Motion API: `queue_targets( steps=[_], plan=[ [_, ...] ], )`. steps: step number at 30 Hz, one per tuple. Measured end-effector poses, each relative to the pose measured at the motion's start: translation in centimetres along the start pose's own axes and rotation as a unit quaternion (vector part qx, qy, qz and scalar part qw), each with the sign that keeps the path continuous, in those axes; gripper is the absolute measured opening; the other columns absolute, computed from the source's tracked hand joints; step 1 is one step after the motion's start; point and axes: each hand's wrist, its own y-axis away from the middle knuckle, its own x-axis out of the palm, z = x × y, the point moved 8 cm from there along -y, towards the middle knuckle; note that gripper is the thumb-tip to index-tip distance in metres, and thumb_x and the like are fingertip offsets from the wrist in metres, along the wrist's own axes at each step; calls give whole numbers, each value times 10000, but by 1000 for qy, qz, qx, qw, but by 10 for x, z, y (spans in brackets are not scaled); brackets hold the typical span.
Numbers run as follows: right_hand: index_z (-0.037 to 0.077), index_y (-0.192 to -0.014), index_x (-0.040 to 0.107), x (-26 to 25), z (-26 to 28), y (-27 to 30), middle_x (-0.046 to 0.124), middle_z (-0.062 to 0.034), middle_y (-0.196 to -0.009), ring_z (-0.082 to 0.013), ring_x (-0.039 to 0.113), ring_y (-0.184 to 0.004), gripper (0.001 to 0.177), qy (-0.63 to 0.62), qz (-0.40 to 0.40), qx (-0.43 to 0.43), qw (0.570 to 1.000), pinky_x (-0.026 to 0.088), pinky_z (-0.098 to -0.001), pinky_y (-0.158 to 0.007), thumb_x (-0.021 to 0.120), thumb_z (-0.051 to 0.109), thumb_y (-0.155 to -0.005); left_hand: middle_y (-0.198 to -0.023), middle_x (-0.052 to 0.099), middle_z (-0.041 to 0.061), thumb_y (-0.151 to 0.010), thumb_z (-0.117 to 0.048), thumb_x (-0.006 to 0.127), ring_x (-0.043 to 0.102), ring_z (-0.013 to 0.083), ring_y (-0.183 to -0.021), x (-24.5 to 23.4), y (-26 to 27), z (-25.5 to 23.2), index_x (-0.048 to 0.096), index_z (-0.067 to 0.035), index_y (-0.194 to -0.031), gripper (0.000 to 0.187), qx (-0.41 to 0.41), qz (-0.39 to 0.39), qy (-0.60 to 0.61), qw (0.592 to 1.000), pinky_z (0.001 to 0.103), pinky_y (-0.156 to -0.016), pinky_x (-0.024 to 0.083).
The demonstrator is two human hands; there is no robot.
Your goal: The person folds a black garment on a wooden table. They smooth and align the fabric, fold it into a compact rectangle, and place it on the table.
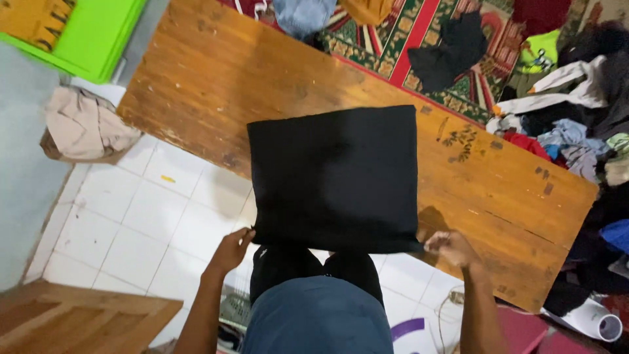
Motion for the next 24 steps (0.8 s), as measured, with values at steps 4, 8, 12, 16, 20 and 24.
queue_targets(
  steps=[4,8,12,16,20,24],
  plan=[
    [100,-935,796,-28,134,25,725,-87,-834,-197,663,-799,246,-140,-136,-62,979,536,-339,-795,688,-70,-793,-745,678,210,-1068,-294,569,653,334,-783,-22,-26,-30,658,-40,-886,325,34,-71,40,996,503,-791,510],
    [180,-831,527,-54,212,-47,546,63,-879,-82,534,-852,279,-366,-281,-206,863,436,-194,-798,679,-36,-918,-689,510,169,-1140,-329,482,487,279,-742,-45,-93,-33,532,-28,-824,440,48,-174,99,979,469,-740,423],
    [114,-1164,721,-78,213,-187,524,85,-823,-35,571,-802,262,-347,-362,-237,832,480,-154,-777,808,21,-936,-889,642,268,-1157,-378,443,637,399,-919,-65,-164,-54,570,-13,-964,433,25,-238,89,967,520,-882,482],
    [65,-1285,704,-74,205,-259,655,7,-895,-74,634,-823,403,-282,-369,-208,861,558,-204,-742,879,138,-930,-942,635,244,-1140,-399,467,640,381,-991,-61,-217,-32,564,-62,-1008,375,6,-295,73,953,497,-904,472],
    [105,-1090,778,-65,242,-225,707,-31,-958,-103,632,-862,130,-164,-377,-220,884,529,-249,-772,807,65,-969,-1051,641,267,-1138,-431,422,624,451,-1099,-67,-217,-47,562,-68,-1101,391,-16,-308,57,949,539,-973,465],
    [-2,-1170,680,-63,258,-197,622,-79,-956,-153,561,-889,78,-144,-378,-288,868,462,-298,-800,671,6,-1093,-1034,620,279,-1145,-443,358,608,495,-1060,-68,-204,-54,523,-81,-1102,400,-14,-300,16,954,568,-940,471]
  ],
)
